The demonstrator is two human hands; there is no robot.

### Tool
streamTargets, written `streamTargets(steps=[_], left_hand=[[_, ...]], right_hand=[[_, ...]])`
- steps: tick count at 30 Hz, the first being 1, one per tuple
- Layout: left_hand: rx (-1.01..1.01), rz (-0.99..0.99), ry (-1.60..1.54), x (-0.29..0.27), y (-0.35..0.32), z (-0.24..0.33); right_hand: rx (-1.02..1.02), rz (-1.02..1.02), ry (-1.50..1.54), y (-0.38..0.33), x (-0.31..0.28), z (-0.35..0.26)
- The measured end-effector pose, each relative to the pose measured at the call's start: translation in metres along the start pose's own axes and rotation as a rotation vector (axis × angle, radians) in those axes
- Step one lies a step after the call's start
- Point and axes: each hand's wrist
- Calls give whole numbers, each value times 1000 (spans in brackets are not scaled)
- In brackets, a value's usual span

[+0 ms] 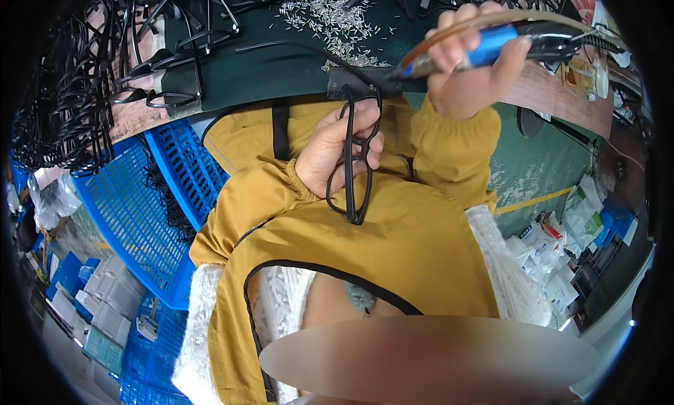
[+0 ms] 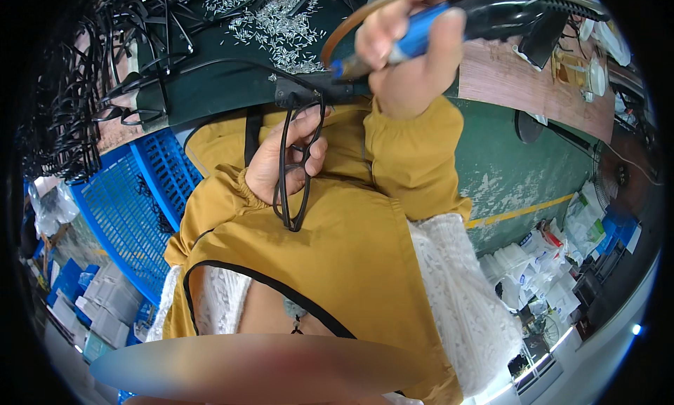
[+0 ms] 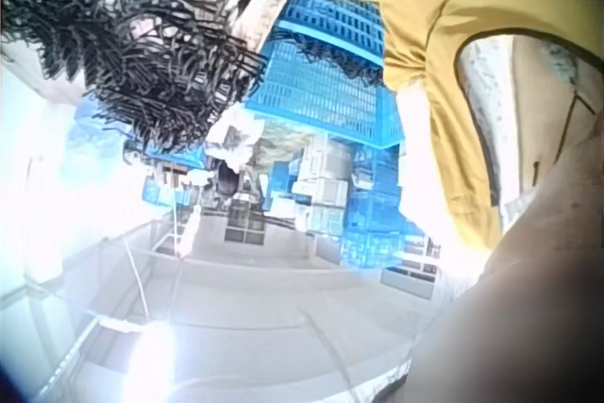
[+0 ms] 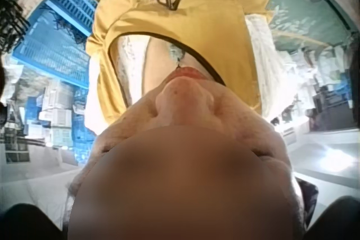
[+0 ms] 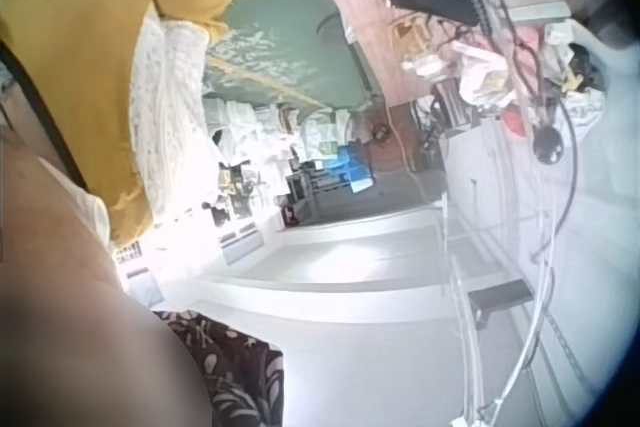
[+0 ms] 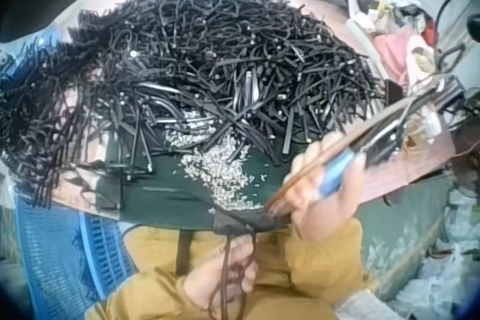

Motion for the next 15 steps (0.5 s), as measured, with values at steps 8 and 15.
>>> streamTargets(steps=[8, 15], left_hand=[[2, 35, -8, 0, 3, -5], [-16, -17, -3, -16, 14, -7]], right_hand=[[44, 11, 2, -28, 20, 5], [88, -68, -27, -29, 19, 18]])
Point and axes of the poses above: each hand's wrist, its own y-axis towards the middle knuckle, its own x-axis out of the palm, z = x × y, and after that the axes turned 1 degree about z, right-handed
